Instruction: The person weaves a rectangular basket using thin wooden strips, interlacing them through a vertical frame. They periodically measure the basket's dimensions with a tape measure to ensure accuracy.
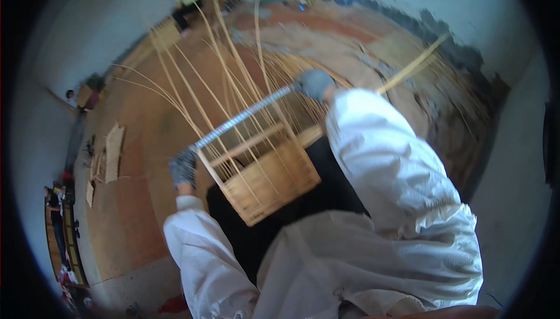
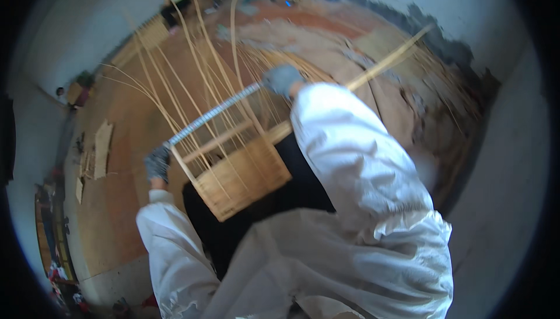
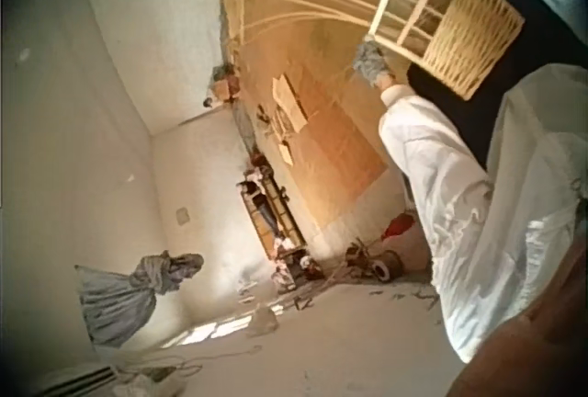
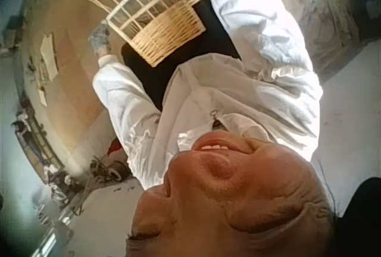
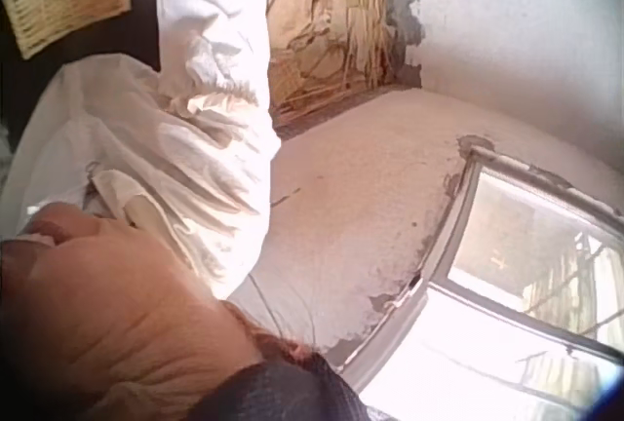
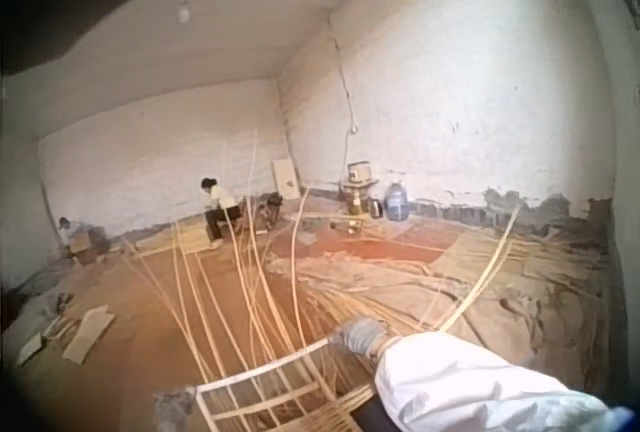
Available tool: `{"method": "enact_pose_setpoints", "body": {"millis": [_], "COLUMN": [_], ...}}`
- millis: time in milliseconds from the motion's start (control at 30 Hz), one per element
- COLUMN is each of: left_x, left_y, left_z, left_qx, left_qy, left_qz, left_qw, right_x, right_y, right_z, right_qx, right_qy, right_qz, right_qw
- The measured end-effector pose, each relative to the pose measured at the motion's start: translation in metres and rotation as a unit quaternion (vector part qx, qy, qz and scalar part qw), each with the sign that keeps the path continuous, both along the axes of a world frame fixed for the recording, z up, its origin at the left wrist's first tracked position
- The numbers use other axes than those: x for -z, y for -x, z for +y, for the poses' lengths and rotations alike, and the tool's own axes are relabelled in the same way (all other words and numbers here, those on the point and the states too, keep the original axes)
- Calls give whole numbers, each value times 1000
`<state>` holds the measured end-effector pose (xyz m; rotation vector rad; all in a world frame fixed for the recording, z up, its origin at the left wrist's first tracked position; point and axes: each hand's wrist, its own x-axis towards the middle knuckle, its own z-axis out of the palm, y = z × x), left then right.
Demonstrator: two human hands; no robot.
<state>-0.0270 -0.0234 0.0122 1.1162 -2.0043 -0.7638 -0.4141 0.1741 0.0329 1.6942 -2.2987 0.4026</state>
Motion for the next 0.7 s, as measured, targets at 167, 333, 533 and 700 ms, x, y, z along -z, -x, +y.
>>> {"method": "enact_pose_setpoints", "body": {"millis": [167, 333, 533, 700], "left_x": [9, 10, 17, 18], "left_y": [-1, -5, -5, 1], "left_z": [-5, -6, -4, -2], "left_qx": [84, 87, 71, 57], "left_qy": [-101, -88, -79, -121], "left_qz": [141, 140, 133, 164], "left_qw": [981, 982, 985, 977], "right_x": [4, -7, -12, -6], "right_y": [8, 10, 11, 15], "right_z": [-9, -8, -7, -14], "right_qx": [-38, -27, -26, -56], "right_qy": [21, -38, -75, -29], "right_qz": [-48, -62, -91, -114], "right_qw": [998, 997, 993, 992]}}
